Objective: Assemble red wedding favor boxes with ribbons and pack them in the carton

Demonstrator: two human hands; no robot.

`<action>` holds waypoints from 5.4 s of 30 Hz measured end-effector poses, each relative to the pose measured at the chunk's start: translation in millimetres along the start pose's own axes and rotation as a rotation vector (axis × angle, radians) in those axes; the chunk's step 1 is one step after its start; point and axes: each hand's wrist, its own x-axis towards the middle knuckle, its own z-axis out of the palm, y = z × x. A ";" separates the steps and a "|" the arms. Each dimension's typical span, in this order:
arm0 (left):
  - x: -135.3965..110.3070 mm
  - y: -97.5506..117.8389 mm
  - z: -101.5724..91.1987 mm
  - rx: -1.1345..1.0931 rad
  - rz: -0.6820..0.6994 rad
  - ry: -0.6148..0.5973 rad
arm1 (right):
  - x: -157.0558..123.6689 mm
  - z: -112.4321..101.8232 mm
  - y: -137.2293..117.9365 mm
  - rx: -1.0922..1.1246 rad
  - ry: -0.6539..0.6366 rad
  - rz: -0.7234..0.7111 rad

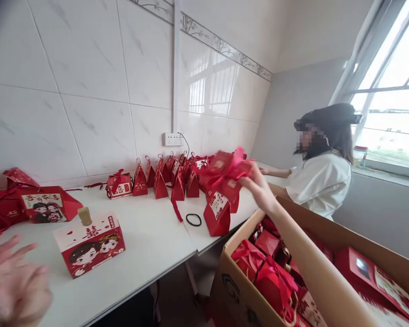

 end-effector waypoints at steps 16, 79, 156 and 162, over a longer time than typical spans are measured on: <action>-81.7 102.5 22.0 -0.746 -0.930 -0.637 | -53.1 141.0 -92.3 0.258 -1.228 -0.051; -58.3 62.5 39.4 0.024 0.200 -0.635 | -136.7 188.0 18.4 0.171 -0.192 0.154; -15.6 37.3 55.0 0.252 -0.610 -0.870 | -196.1 184.4 -39.1 -0.207 -0.325 -0.782; -13.8 46.1 61.8 0.339 -0.567 -0.854 | -194.1 150.9 -46.2 0.034 0.058 -0.497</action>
